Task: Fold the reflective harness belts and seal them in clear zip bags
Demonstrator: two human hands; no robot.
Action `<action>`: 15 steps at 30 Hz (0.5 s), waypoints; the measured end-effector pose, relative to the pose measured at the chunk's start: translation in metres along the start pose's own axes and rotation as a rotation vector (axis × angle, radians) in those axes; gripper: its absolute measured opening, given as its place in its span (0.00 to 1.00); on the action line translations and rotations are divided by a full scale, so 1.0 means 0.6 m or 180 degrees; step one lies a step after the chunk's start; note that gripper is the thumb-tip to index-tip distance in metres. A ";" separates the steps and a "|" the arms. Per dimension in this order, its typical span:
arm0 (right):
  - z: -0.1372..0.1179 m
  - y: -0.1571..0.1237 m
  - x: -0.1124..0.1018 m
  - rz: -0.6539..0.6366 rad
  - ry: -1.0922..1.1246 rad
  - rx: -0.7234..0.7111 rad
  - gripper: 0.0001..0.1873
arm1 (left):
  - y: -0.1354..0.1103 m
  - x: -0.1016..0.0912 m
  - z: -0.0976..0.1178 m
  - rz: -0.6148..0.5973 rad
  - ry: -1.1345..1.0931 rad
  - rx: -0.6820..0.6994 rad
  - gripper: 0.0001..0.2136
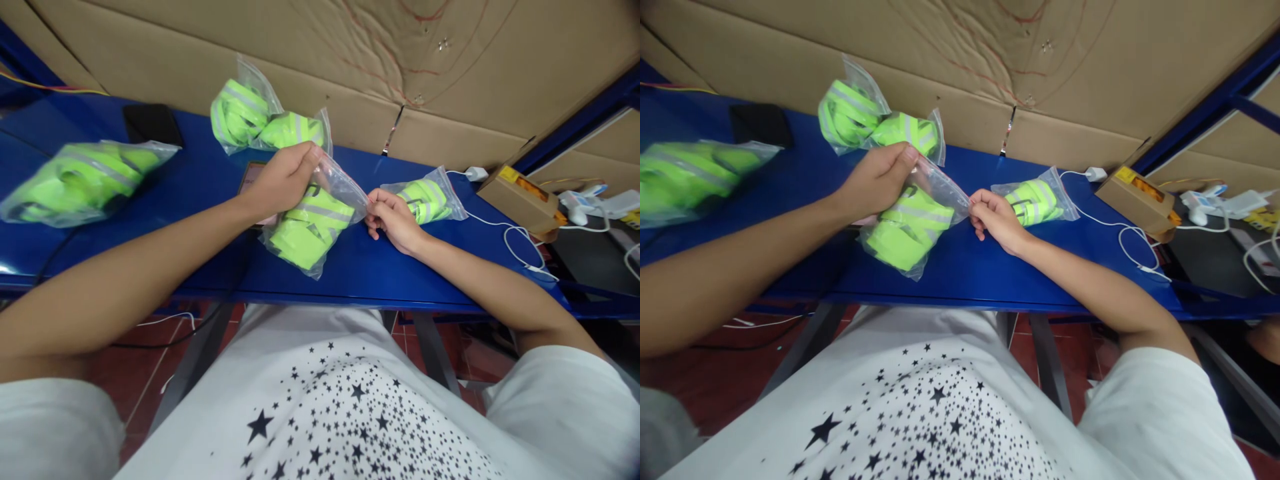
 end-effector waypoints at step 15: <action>0.006 0.002 -0.003 -0.0167 -0.0320 -0.0132 0.03 | -0.001 0.009 -0.012 -0.0341 -0.0485 -0.0158 0.11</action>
Point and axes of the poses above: each hand's wrist, its own y-axis towards the middle knuckle, its own x-axis out of the palm, z = x × y, the point moved 2 cm from there along y, towards the middle knuckle, and after that the axes turned 3 degrees about y, right-handed, at the moved point
